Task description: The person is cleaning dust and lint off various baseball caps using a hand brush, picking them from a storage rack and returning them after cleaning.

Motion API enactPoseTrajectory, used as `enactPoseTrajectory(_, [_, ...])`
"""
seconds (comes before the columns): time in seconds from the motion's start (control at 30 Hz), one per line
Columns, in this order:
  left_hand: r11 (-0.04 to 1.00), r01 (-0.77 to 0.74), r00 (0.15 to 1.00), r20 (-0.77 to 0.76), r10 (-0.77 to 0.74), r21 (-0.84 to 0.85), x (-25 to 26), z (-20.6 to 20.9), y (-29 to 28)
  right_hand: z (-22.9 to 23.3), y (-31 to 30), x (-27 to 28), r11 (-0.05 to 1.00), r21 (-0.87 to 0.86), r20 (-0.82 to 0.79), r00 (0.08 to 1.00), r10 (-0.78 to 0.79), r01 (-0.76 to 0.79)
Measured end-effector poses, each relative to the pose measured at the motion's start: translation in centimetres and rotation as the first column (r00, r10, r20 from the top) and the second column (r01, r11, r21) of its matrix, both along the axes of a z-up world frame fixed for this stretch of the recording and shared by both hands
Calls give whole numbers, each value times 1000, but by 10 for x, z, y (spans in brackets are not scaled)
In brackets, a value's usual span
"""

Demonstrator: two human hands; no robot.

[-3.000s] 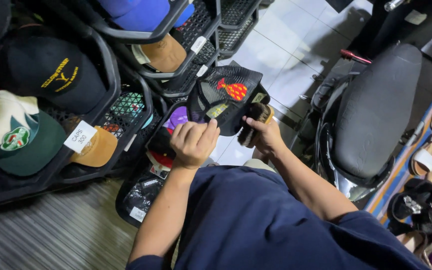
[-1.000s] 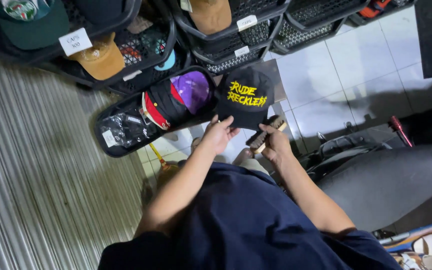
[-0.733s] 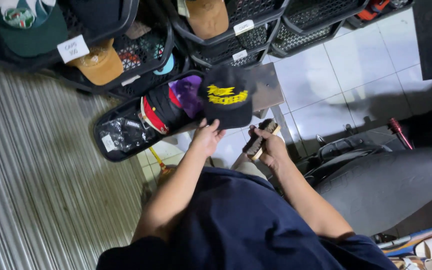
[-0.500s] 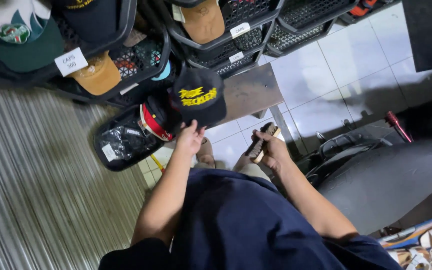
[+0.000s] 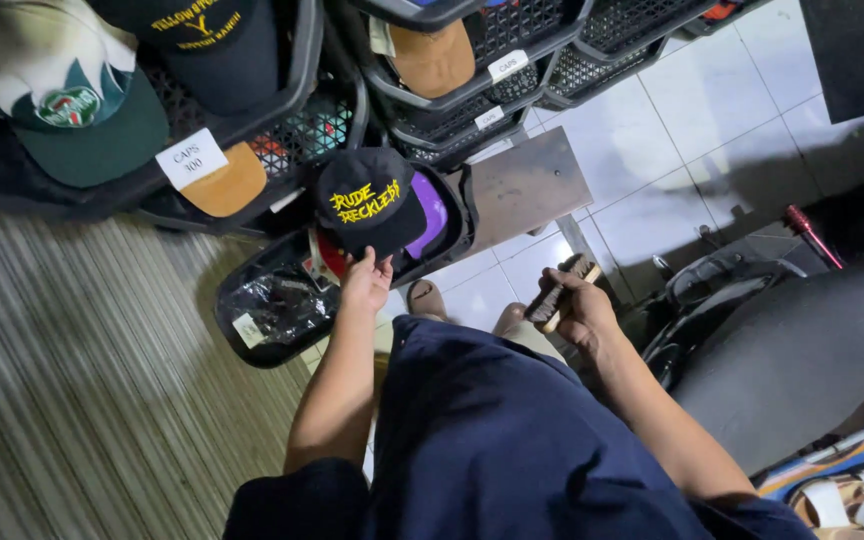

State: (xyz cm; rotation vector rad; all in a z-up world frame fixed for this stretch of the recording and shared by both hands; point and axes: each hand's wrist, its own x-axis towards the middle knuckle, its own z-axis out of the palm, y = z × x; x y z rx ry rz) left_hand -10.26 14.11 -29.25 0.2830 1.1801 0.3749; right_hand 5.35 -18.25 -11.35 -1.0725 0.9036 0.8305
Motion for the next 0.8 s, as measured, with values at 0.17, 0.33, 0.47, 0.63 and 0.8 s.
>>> enactPoseTrajectory(0.17, [999,-32,999,-28,31,-24,10,-18,48,-13,14,-7,998,-42,-3,999,-36,36])
enactPoseTrajectory(0.33, [997,-73,996,-52,74,22,43,-42,148,0,30,-22,995,-91,28,999,-45,47])
enactPoseTrajectory(0.47, [992,-122,992,-27,123,44,71,-94,237,11,40,-33,986,-128,51,993,-105,110])
enactPoseTrajectory(0.63, [996,-45,999,-21,47,82,87,-63,254,-1,38,-36,983,-122,56,990,-132,138])
enactPoseTrajectory(0.8, [999,-31,999,37,30,39,77,-65,234,-9,37,-42,972,-118,45,979,-201,205])
